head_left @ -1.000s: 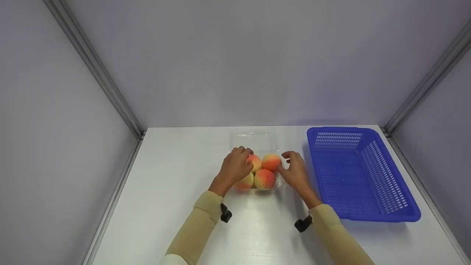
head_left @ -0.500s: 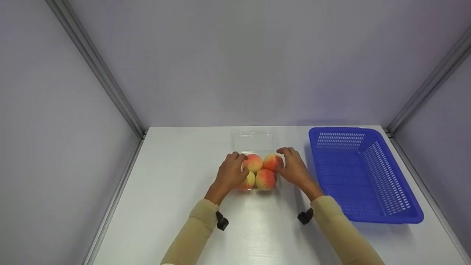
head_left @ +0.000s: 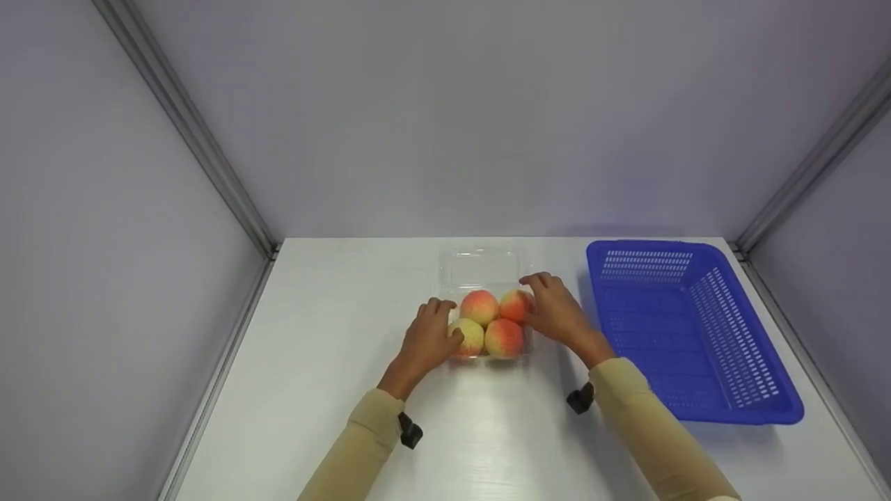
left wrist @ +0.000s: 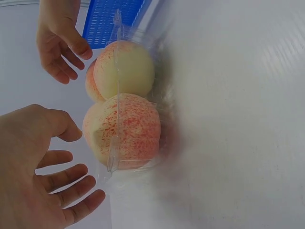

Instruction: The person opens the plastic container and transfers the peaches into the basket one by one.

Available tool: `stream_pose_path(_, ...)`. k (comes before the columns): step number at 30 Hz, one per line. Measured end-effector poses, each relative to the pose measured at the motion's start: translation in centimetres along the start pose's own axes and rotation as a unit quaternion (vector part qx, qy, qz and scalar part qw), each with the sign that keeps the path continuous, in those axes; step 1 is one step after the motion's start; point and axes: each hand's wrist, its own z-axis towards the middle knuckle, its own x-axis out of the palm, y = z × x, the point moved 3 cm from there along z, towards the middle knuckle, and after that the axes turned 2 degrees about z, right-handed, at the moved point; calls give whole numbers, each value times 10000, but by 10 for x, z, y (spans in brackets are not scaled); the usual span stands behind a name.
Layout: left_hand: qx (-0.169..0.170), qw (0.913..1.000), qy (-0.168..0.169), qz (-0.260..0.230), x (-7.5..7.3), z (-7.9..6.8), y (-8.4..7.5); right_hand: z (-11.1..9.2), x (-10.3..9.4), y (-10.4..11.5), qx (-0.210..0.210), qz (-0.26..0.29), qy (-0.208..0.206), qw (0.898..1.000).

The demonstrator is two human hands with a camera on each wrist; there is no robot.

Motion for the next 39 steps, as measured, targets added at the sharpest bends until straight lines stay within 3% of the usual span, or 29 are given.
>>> stream_pose_path(8, -395, 9988, 155, -250, 5, -6, 2, 4, 0, -2, -335, -248, 453, 9981)
stream_pose_path(16, -876, 9944, 225, -544, 12, -12, 8, 4, 3, -1, -643, -427, 479, 9959)
stream_pose_path(25, -994, 9913, 213, -831, 19, -18, 18, 6, 8, -2, -798, -766, 621, 9919)
stream_pose_path(35, -1451, 9766, 403, -1535, 24, -22, 31, 8, 15, -3, -865, -804, 842, 9894)
stream_pose_path(39, -1567, 9664, 582, -1954, 25, -24, 34, 6, 18, -5, -971, -765, 812, 9890)
